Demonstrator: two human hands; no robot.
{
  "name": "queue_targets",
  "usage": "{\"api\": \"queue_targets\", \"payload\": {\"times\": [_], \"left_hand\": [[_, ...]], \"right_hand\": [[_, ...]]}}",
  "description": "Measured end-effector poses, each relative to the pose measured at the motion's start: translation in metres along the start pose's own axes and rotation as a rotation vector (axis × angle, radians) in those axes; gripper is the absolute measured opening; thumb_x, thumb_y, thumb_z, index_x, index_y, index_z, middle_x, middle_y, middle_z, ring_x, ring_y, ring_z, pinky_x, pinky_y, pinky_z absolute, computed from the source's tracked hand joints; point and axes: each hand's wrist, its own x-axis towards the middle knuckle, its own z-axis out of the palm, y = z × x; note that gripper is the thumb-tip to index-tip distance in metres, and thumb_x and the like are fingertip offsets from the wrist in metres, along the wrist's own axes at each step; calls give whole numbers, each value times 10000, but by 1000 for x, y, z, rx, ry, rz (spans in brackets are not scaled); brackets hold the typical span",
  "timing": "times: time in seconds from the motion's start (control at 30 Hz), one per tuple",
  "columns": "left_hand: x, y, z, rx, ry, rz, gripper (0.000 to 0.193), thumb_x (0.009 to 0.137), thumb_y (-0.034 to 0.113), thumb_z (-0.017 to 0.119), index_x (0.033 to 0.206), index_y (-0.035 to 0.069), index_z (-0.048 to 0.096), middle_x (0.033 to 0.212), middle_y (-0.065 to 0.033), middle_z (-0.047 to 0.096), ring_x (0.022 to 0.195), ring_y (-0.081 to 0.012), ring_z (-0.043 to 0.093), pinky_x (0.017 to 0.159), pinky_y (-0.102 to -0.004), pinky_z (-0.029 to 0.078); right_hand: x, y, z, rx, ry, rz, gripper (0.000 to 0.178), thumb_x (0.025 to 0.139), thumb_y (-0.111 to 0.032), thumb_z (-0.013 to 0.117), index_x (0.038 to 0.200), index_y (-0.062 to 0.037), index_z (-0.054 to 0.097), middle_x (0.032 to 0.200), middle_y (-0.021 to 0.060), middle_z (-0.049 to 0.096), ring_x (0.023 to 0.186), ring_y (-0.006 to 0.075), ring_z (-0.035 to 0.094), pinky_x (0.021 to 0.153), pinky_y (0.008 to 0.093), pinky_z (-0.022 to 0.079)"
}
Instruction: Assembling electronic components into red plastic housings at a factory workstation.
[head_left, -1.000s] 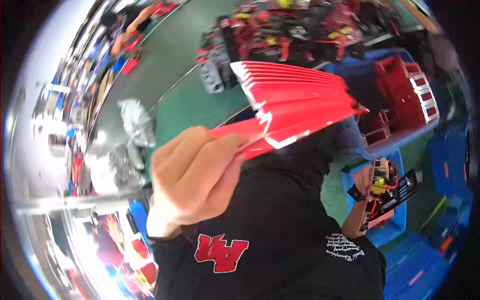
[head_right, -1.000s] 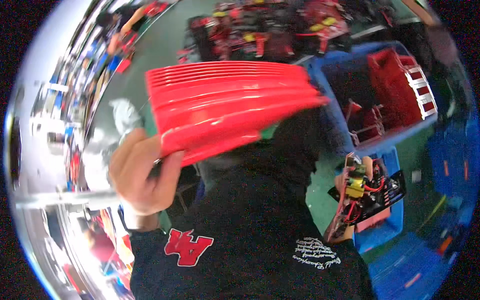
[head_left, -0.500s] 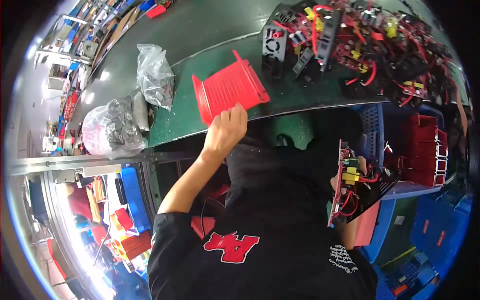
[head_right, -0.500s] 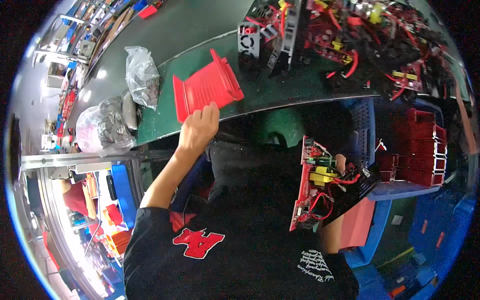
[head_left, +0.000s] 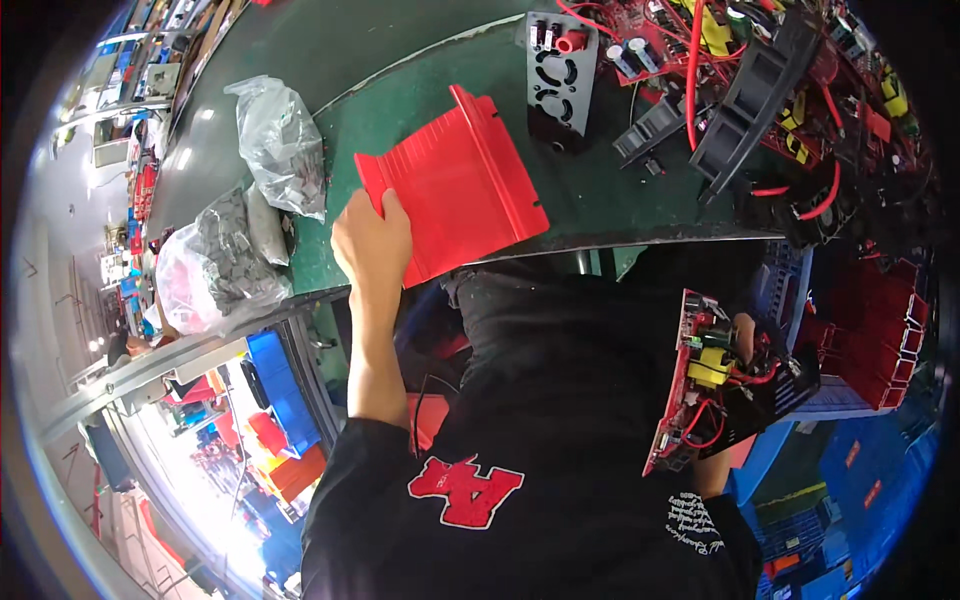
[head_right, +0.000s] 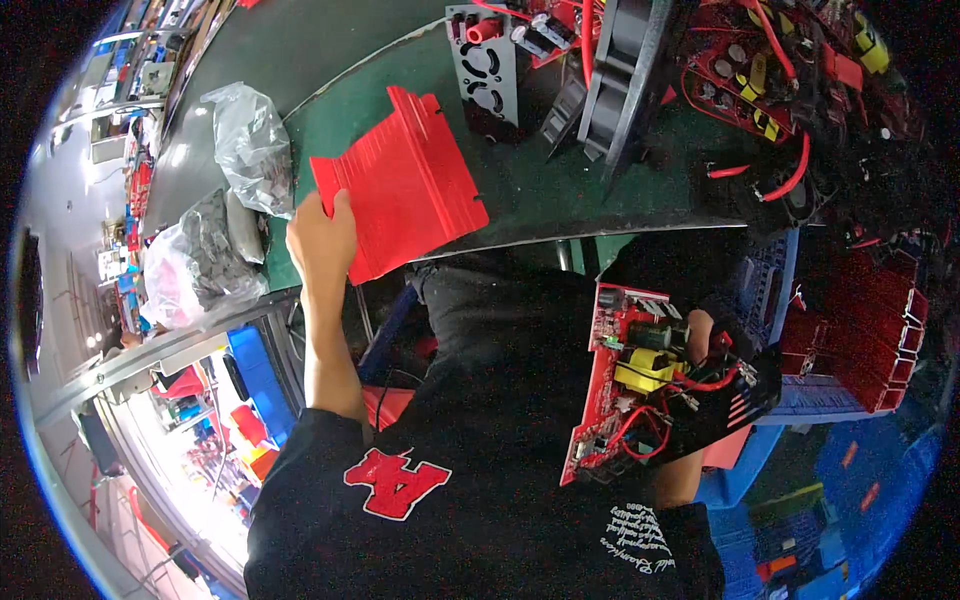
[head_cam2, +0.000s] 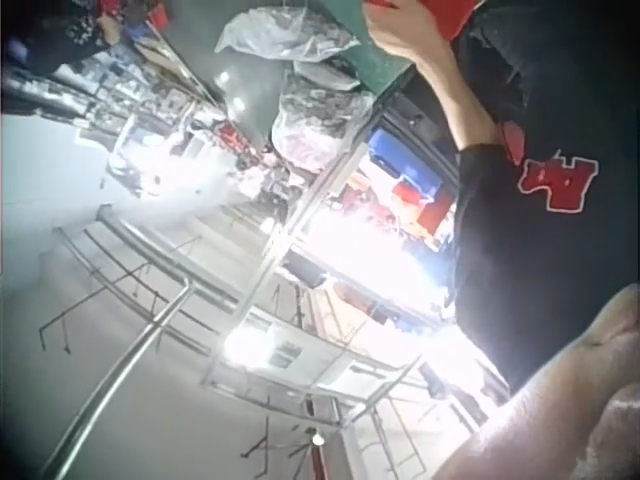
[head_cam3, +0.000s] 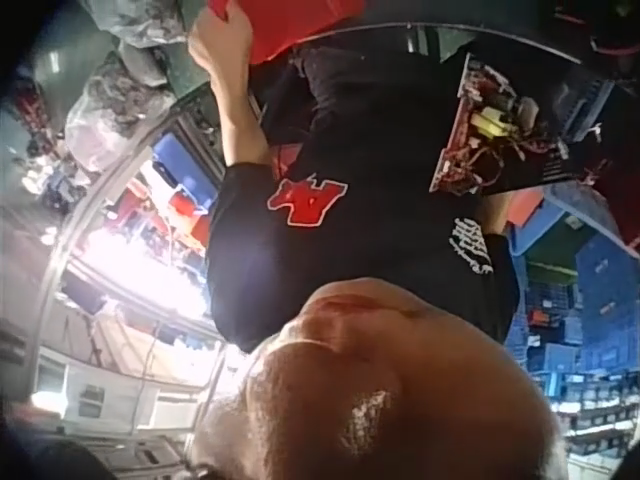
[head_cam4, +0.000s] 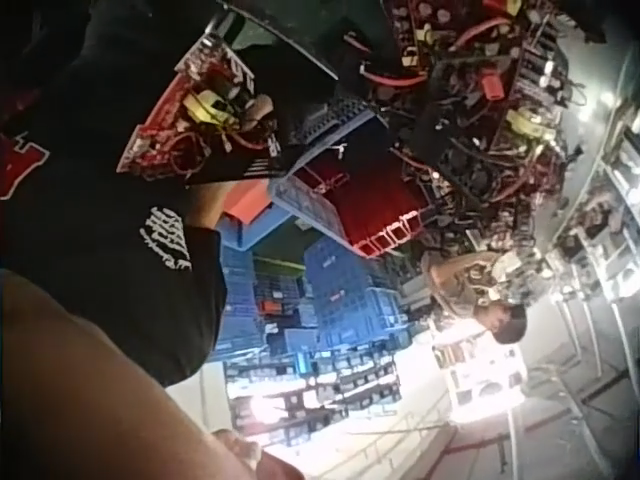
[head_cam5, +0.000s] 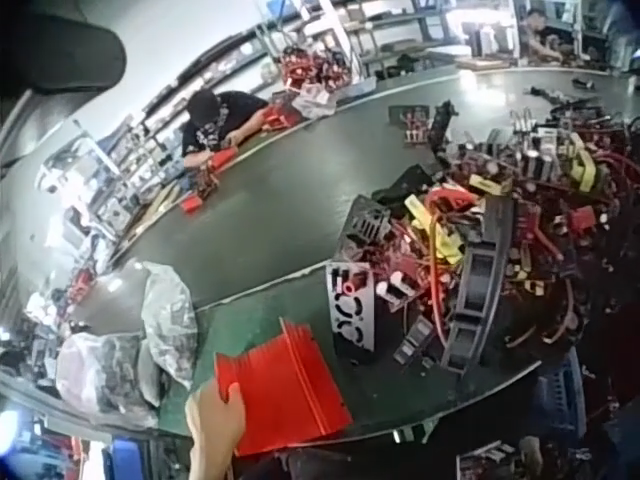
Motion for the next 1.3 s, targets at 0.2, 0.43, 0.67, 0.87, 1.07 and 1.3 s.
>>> {"api": "queue_targets", "payload": {"times": [0.2, 0.43, 0.67, 0.87, 1.07, 1.3], "left_hand": [[-4, -2, 10, -42, 56, 131, 245, 844, 163, 535, 793, -76, 516, 777, -291, 573, 758, -462, 586, 686, -512, 455], [-6, -5, 15, -209, 6, 21, 280, 836, 149, 529, 941, -105, 476, 879, -326, 558, 867, -482, 553, 792, -509, 426], [-14, -1, 2, -384, -52, -19, 368, 856, 150, 505, 1095, -118, 426, 978, -341, 548, 917, -495, 539, 811, -514, 414], [-15, 7, 8, -281, 37, -27, 387, 870, 139, 511, 1124, -139, 424, 983, -328, 541, 899, -510, 561, 848, -542, 429], [-7, 45, -24, 61, 339, 605, 591, 754, 178, 706, 1243, -45, 460, 1207, -228, 510, 1185, -401, 460, 1048, -501, 331], [114, 43, -21, -48, 77, 1376, 116, 762, 135, 605, 849, 58, 590, 844, -110, 565, 842, -307, 570, 743, -396, 455]], "right_hand": [[-56, 43, 23, 283, 83, -191, 157, 945, -135, 558, 915, -19, 456, 1306, 448, 355, 1244, 567, 392, 897, 686, 450], [-38, 48, 32, 205, 16, -38, 183, 951, -168, 553, 918, -16, 456, 1317, 447, 344, 1233, 566, 405, 876, 697, 453], [-37, 57, 43, 201, 78, -45, 181, 963, -188, 522, 924, -23, 459, 1350, 430, 326, 1233, 575, 398, 878, 730, 424], [-62, 76, 36, 408, 265, -56, 264, 981, -267, 465, 1052, -16, 423, 1358, 371, 378, 1236, 525, 427, 949, 686, 405], [-86, 64, 11, 500, 440, 113, 661, 964, -451, 466, 1391, 38, 344, 1347, 303, 459, 1207, 439, 511, 1017, 610, 400], [-57, 57, 7, -23, -15, -13, 471, 844, -333, 654, 1113, 37, 542, 1171, 258, 586, 1105, 358, 586, 987, 550, 448]]}}
